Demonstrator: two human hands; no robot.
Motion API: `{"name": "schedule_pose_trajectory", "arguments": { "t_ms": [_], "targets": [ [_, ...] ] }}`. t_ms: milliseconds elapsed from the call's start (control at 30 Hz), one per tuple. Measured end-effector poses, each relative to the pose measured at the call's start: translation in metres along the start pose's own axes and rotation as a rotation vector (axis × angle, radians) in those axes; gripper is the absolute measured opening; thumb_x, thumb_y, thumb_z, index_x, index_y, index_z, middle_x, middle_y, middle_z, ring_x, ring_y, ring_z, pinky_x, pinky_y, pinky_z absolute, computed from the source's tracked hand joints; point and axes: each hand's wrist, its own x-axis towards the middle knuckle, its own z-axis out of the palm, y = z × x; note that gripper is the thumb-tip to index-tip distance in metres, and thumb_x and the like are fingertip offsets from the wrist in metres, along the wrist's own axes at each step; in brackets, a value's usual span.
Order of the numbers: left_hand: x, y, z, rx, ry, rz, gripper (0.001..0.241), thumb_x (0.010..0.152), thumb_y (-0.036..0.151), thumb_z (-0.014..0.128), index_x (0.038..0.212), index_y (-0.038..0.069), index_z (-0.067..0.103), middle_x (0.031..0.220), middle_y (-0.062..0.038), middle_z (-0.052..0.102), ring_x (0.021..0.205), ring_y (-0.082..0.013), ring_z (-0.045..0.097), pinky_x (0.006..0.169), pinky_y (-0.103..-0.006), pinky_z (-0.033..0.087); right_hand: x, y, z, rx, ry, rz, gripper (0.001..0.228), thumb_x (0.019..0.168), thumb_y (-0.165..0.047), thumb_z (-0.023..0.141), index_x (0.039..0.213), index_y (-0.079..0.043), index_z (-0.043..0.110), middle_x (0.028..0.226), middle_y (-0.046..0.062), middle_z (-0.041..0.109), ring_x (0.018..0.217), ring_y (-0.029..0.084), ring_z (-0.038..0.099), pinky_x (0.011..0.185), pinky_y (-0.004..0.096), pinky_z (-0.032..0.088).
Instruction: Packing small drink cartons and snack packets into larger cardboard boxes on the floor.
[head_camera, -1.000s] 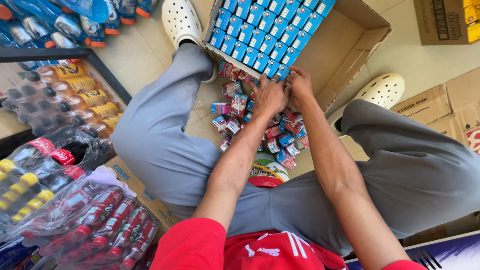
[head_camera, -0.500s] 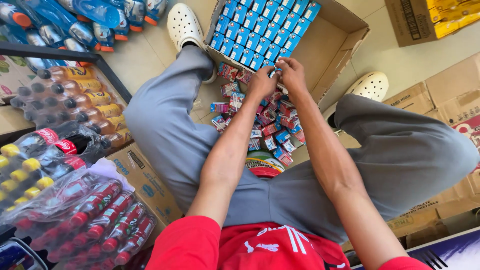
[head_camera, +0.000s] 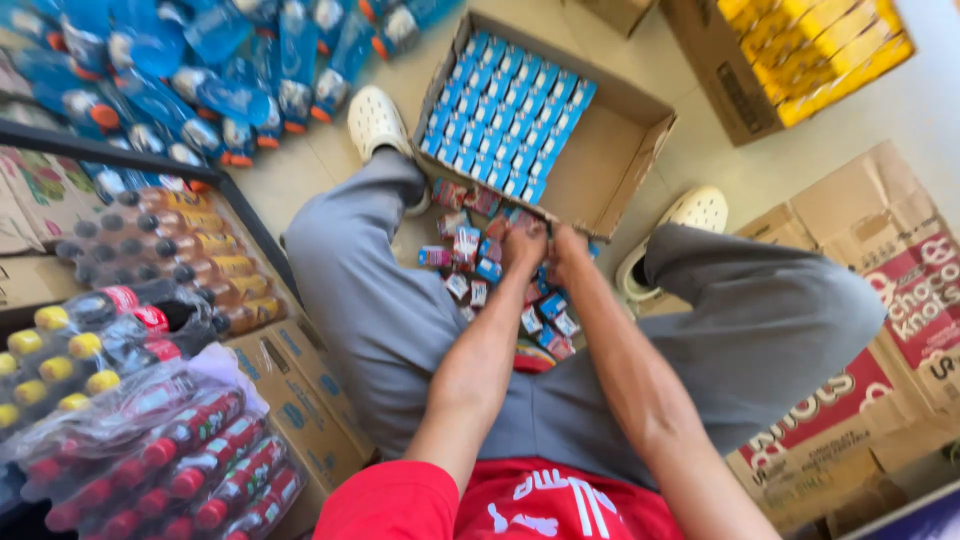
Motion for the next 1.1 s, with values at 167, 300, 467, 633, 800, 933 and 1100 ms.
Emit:
{"name": "schedule_pose_trajectory", "arguments": {
  "t_ms": [167, 300, 467, 633, 800, 933, 1100],
  "targets": [
    [-0.003, -0.027, 0.023, 0.015, -0.111, -0.006, 0.048, 0.078, 0.046, 0.07, 0.113, 0.013, 0.073, 0.112, -0.024, 0.071, 0.108, -0.0406, 0.068, 0.092, -0.049, 0.054, 0.053, 0.047, -0.024, 0.206, 0.081, -0.173, 0.016, 0.083, -0.021, 0.069, 0.089, -0.006, 0.069, 0.082, 0.012, 0.069, 0.067, 0.025, 0.066, 0.053, 0.043, 0.054],
    [0.008, -0.059, 0.048, 0.081, -0.139, 0.012, 0.045, 0.084, 0.048, 0.068, 0.103, 0.009, 0.078, 0.113, -0.021, 0.073, 0.108, -0.0396, 0.07, 0.093, -0.0481, 0.055, 0.019, 0.045, -0.027, -0.297, 0.42, -0.413, 0.036, 0.081, -0.026, 0.071, 0.111, -0.007, 0.079, 0.107, 0.02, 0.077, 0.094, 0.034, 0.07, 0.081, 0.045, 0.053],
    [-0.018, -0.035, 0.026, 0.043, -0.135, -0.025, 0.054, 0.085, 0.058, 0.063, 0.118, 0.016, 0.074, 0.12, -0.016, 0.072, 0.114, -0.037, 0.068, 0.098, -0.0468, 0.053, 0.026, 0.045, -0.022, -0.204, 0.388, -0.344, 0.04, 0.079, -0.024, 0.074, 0.114, -0.005, 0.075, 0.113, 0.022, 0.074, 0.1, 0.035, 0.072, 0.082, 0.046, 0.058],
    [-0.032, -0.031, 0.016, 0.025, -0.179, -0.051, 0.062, 0.086, 0.063, 0.058, 0.131, 0.022, 0.068, 0.128, -0.015, 0.069, 0.121, -0.0368, 0.064, 0.103, -0.0452, 0.05, 0.023, 0.048, -0.02, -0.069, 0.273, -0.326, 0.044, 0.079, -0.018, 0.073, 0.119, -0.003, 0.07, 0.11, 0.016, 0.072, 0.095, 0.031, 0.072, 0.067, 0.047, 0.062],
    [-0.021, -0.049, 0.038, -0.009, -0.232, 0.061, 0.073, 0.082, 0.055, 0.07, 0.14, 0.013, 0.061, 0.134, -0.023, 0.065, 0.125, -0.0371, 0.063, 0.103, -0.0434, 0.05, 0.019, 0.047, -0.023, 0.008, 0.176, -0.319, 0.048, 0.081, -0.018, 0.069, 0.127, -0.005, 0.062, 0.094, 0.013, 0.07, 0.071, 0.028, 0.065, 0.049, 0.041, 0.051],
    [-0.032, -0.04, 0.026, -0.115, -0.334, -0.032, 0.085, 0.075, 0.044, 0.079, 0.148, 0.014, 0.049, 0.134, -0.022, 0.064, 0.124, -0.0342, 0.065, 0.097, -0.0423, 0.056, 0.011, 0.044, -0.024, -0.035, 0.197, -0.291, 0.047, 0.078, -0.016, 0.076, 0.122, -0.007, 0.063, 0.092, 0.014, 0.069, 0.067, 0.025, 0.062, 0.046, 0.039, 0.046],
    [-0.021, -0.061, 0.05, -0.219, -0.401, 0.077, 0.075, 0.076, 0.04, 0.079, 0.143, 0.011, 0.062, 0.126, -0.018, 0.073, 0.11, -0.0261, 0.07, 0.089, -0.0376, 0.056, 0.022, 0.05, -0.028, -0.075, 0.195, -0.267, 0.045, 0.074, -0.022, 0.083, 0.112, -0.003, 0.069, 0.095, 0.012, 0.071, 0.07, 0.025, 0.063, 0.047, 0.038, 0.044]
  ]
}}
